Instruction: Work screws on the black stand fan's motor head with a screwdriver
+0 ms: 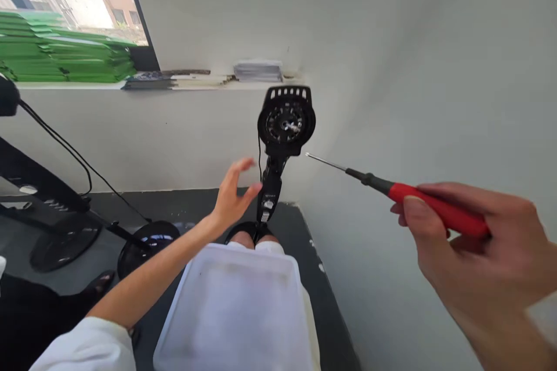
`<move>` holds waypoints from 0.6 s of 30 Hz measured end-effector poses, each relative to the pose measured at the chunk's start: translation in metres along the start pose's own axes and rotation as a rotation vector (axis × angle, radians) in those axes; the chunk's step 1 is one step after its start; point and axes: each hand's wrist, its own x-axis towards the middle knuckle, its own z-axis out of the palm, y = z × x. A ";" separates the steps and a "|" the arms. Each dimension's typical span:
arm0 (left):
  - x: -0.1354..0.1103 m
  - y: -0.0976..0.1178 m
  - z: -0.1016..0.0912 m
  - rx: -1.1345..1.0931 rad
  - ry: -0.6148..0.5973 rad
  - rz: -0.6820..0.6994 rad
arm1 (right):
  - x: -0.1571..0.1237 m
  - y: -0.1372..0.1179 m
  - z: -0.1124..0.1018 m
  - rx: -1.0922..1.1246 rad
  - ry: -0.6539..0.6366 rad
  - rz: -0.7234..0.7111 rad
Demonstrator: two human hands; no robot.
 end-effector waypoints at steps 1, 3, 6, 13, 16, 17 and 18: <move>-0.037 -0.003 0.004 -0.005 -0.106 -0.007 | -0.025 0.007 0.002 0.055 -0.021 0.084; -0.107 -0.006 0.013 -0.017 -0.499 0.002 | -0.078 0.020 0.010 0.219 -0.102 0.266; -0.188 0.000 0.030 0.027 -1.006 0.088 | -0.153 0.027 0.023 0.418 -0.313 0.526; -0.244 0.018 0.073 0.071 -1.277 0.402 | -0.254 0.009 0.023 0.477 -0.578 0.755; -0.247 0.018 0.085 0.087 -1.253 0.517 | -0.265 0.006 0.015 0.485 -0.636 0.753; -0.248 0.017 0.086 0.084 -1.232 0.556 | -0.266 0.006 0.013 0.483 -0.647 0.747; -0.249 0.016 0.087 0.083 -1.206 0.590 | -0.266 0.006 0.011 0.479 -0.656 0.742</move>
